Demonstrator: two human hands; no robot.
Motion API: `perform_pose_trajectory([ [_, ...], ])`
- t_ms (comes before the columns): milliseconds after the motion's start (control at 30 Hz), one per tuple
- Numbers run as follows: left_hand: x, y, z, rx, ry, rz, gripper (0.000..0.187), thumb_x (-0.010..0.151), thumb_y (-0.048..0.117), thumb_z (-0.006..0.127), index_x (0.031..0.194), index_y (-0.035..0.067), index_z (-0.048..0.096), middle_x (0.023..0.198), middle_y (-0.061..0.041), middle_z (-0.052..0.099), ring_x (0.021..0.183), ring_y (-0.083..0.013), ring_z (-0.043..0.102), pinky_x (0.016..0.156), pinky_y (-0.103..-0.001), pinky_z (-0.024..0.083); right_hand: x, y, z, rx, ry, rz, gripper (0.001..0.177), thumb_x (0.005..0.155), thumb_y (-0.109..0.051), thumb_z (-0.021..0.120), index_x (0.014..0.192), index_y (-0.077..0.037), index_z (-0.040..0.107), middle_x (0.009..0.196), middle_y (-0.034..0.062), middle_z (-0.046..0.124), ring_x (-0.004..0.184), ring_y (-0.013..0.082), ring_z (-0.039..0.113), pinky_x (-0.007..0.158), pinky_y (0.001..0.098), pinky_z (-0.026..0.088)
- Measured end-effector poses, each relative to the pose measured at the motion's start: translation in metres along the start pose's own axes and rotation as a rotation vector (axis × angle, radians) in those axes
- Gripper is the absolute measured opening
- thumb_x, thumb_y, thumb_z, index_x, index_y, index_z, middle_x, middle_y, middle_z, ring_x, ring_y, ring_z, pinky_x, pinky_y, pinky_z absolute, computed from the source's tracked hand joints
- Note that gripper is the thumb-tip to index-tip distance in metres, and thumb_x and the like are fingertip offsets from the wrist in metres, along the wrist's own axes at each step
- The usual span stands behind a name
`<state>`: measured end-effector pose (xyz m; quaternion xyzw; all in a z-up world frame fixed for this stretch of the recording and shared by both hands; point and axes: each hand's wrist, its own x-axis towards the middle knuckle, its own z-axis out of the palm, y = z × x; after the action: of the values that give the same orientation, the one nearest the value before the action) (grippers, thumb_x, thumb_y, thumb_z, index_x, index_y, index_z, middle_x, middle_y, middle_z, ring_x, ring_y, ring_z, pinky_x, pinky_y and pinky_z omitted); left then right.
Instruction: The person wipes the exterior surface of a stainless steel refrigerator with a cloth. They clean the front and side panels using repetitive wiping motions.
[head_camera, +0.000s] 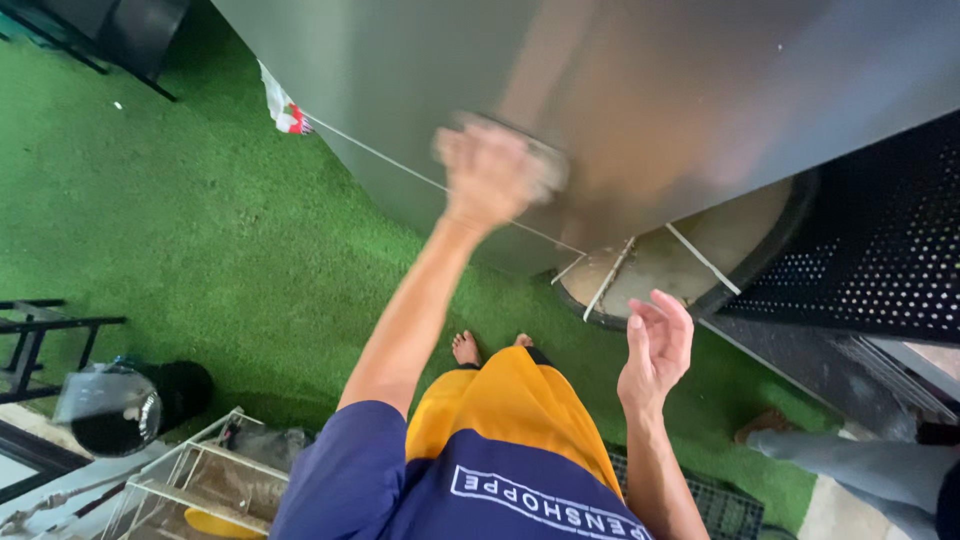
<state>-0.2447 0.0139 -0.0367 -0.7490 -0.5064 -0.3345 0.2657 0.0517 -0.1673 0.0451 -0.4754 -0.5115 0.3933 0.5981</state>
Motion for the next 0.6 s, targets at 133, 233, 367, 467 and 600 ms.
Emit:
perform_pose_trajectory([
  [133,-0.028,-0.039,-0.001,-0.434,0.355,-0.837,0.078,0.112,0.055,0.039,0.168,0.011,0.010,0.176,-0.015,0.008,0.164,-0.0359,0.014,0.133,-0.063,0.012,0.011,0.010,-0.010,-0.042,-0.016,0.038,0.037,0.103,0.006,0.061,0.139,-0.004,0.055,0.120,0.0065,0.065,0.109,0.0124,0.064,0.087,0.0236,0.049],
  [233,-0.025,-0.030,0.002,-0.759,0.381,-1.283,0.080,0.109,0.059,0.029,0.169,0.016,-0.003,0.177,-0.013,-0.009,0.164,-0.0369,0.002,0.133,-0.060,0.010,0.019,0.014,-0.011,-0.039,-0.057,0.025,0.037,0.103,0.005,0.060,0.138,-0.004,0.055,0.119,0.0059,0.064,0.109,0.0121,0.064,0.086,0.0236,0.050],
  [367,-0.023,0.043,0.015,-1.244,0.227,-2.210,0.091,0.090,0.070,0.027,0.163,0.025,-0.005,0.170,-0.009,-0.003,0.154,-0.0359,0.007,0.119,-0.067,0.016,0.020,0.018,-0.012,-0.035,-0.094,0.112,0.036,0.102,0.003,0.060,0.138,-0.003,0.055,0.114,0.0055,0.065,0.102,0.0098,0.061,0.082,0.0218,0.045],
  [467,-0.013,0.127,0.028,-2.032,0.467,-2.105,0.106,0.089,0.087,0.030,0.161,0.010,0.029,0.166,-0.019,0.034,0.151,-0.0479,0.034,0.118,-0.071,0.029,0.035,0.019,-0.001,-0.005,-0.152,0.040,0.037,0.103,0.003,0.060,0.139,-0.003,0.054,0.115,0.0061,0.065,0.104,0.0100,0.060,0.088,0.0230,0.047],
  [600,0.005,0.174,0.038,-2.081,0.277,-2.422,0.095,0.088,0.082,0.027,0.161,0.020,0.030,0.165,-0.014,0.029,0.147,-0.0477,0.026,0.107,-0.081,0.018,0.042,0.018,-0.001,0.029,-0.149,0.072,0.037,0.104,0.002,0.059,0.140,-0.003,0.054,0.117,0.0068,0.067,0.103,0.0100,0.060,0.085,0.0228,0.045],
])
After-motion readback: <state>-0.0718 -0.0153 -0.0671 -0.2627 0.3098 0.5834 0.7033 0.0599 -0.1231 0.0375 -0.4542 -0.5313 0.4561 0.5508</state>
